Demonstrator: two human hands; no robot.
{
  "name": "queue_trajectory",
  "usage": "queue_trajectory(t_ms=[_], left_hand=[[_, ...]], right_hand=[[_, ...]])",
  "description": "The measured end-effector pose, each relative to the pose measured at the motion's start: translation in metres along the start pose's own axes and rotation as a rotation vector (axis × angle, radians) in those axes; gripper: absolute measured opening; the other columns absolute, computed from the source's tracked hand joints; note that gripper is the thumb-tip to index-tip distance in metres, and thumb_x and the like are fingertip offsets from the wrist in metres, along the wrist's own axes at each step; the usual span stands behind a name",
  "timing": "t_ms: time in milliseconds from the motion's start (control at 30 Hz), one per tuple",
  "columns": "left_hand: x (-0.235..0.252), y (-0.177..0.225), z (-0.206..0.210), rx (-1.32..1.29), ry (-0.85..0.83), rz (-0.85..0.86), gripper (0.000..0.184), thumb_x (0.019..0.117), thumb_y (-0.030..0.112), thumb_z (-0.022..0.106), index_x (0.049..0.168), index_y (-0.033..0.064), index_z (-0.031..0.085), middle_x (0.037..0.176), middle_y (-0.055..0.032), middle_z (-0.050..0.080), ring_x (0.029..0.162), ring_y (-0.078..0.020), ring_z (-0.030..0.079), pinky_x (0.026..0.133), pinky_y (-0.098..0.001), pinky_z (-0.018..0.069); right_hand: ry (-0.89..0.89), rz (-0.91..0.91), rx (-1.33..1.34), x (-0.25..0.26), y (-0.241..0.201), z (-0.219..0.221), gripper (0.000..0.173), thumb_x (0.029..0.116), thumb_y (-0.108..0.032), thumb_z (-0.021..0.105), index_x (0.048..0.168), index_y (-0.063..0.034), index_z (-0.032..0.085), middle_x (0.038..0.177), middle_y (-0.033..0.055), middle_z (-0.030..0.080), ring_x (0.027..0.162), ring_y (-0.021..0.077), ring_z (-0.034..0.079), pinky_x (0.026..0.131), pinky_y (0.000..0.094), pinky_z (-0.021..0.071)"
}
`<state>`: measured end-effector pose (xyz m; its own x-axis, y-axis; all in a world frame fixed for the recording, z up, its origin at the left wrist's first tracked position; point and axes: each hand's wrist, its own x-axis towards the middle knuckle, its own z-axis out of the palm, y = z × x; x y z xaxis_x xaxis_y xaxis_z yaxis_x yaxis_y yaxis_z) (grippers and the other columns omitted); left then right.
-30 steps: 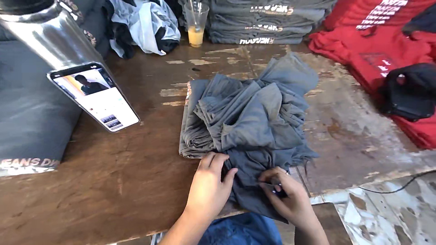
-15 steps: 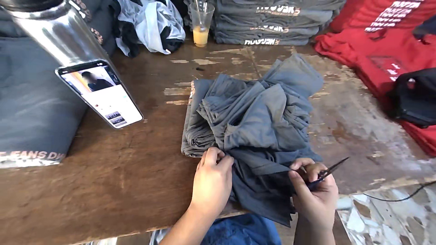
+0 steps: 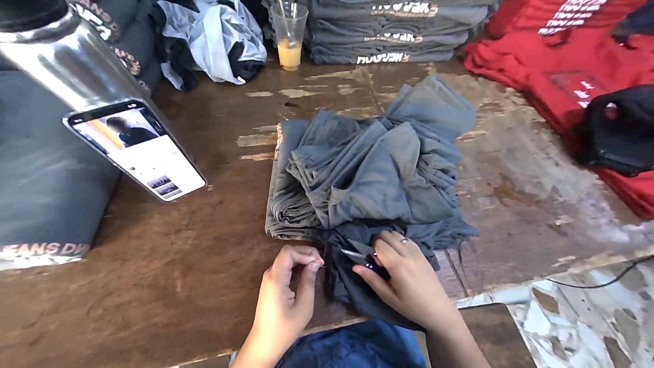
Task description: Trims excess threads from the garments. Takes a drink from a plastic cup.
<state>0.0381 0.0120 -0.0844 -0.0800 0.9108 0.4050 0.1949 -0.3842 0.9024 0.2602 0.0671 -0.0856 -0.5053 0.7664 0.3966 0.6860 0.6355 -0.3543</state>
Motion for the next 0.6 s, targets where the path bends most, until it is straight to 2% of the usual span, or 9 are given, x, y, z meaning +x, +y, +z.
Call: queue_trajectory(t_ms=[100,200,367,433,500,533,567,600], left_hand=[[-0.002,-0.002,-0.001,-0.024,0.011,-0.005,0.003,0.1000,0.008,0.060,0.102,0.0058,0.061,0.103,0.0022,0.070,0.094,0.0001,0.067,0.081,-0.0160,0.0570],[0.000,0.001,0.003,-0.013,0.000,-0.006,0.004,0.0978,0.006,0.062,0.100,0.0036,0.062,0.101,-0.0001,0.071,0.090,0.0006,0.067,0.078,-0.0147,0.0565],[0.001,0.001,0.006,-0.056,-0.023,0.019,0.003,0.0987,0.006,0.062,0.100,0.0030,0.062,0.100,-0.0017,0.072,0.090,-0.0005,0.068,0.078,-0.0156,0.0567],[0.001,0.005,-0.006,-0.094,-0.199,0.022,0.008,0.1001,0.013,0.063,0.098,0.0048,0.063,0.096,-0.0009,0.071,0.089,-0.0012,0.068,0.079,-0.0176,0.0575],[0.003,0.015,-0.030,-0.046,-0.578,-0.023,0.022,0.0982,0.028,0.067,0.097,0.0064,0.070,0.090,-0.0009,0.071,0.085,-0.0033,0.067,0.077,-0.0198,0.0556],[0.005,0.019,-0.039,0.024,-0.746,-0.048,0.029,0.0962,0.036,0.069,0.103,0.0081,0.074,0.095,-0.0013,0.073,0.089,-0.0056,0.067,0.081,-0.0224,0.0550],[0.006,0.022,-0.044,0.111,-0.812,-0.063,0.032,0.0954,0.040,0.069,0.107,0.0107,0.076,0.100,-0.0008,0.074,0.094,-0.0067,0.068,0.084,-0.0242,0.0557],[0.005,0.022,-0.045,0.208,-0.766,-0.070,0.030,0.0964,0.039,0.067,0.107,0.0126,0.076,0.102,0.0000,0.074,0.095,-0.0072,0.069,0.085,-0.0256,0.0568]], right_hand=[[-0.038,-0.007,-0.174,0.003,-0.009,0.006,0.052,0.0996,-0.055,0.049,0.084,-0.0089,0.067,0.093,0.0123,0.067,0.086,0.0325,0.067,0.065,0.0466,0.0520],[-0.057,0.027,-0.235,0.008,-0.019,0.011,0.055,0.1003,-0.056,0.045,0.086,-0.0082,0.069,0.093,0.0143,0.067,0.087,0.0352,0.068,0.067,0.0484,0.0527],[-0.059,0.103,-0.241,0.011,-0.027,0.016,0.045,0.1001,-0.044,0.049,0.083,-0.0074,0.070,0.090,0.0141,0.067,0.086,0.0356,0.068,0.067,0.0489,0.0533],[-0.057,0.123,-0.213,0.011,-0.027,0.016,0.044,0.0996,-0.043,0.050,0.081,-0.0071,0.069,0.089,0.0139,0.067,0.087,0.0351,0.068,0.068,0.0484,0.0535],[-0.055,0.136,-0.103,0.009,-0.022,0.012,0.048,0.1021,-0.044,0.048,0.082,-0.0055,0.068,0.089,0.0144,0.066,0.087,0.0339,0.067,0.070,0.0487,0.0548],[-0.046,0.141,-0.021,0.007,-0.018,0.009,0.049,0.1031,-0.044,0.047,0.082,-0.0044,0.067,0.089,0.0147,0.065,0.086,0.0329,0.067,0.070,0.0482,0.0549],[-0.041,0.147,0.056,0.005,-0.014,0.006,0.050,0.1037,-0.045,0.046,0.082,-0.0042,0.066,0.089,0.0143,0.065,0.086,0.0307,0.066,0.071,0.0466,0.0543],[-0.042,0.158,0.124,0.003,-0.010,0.003,0.050,0.1040,-0.045,0.046,0.082,-0.0042,0.064,0.088,0.0136,0.064,0.086,0.0281,0.065,0.072,0.0445,0.0531]])
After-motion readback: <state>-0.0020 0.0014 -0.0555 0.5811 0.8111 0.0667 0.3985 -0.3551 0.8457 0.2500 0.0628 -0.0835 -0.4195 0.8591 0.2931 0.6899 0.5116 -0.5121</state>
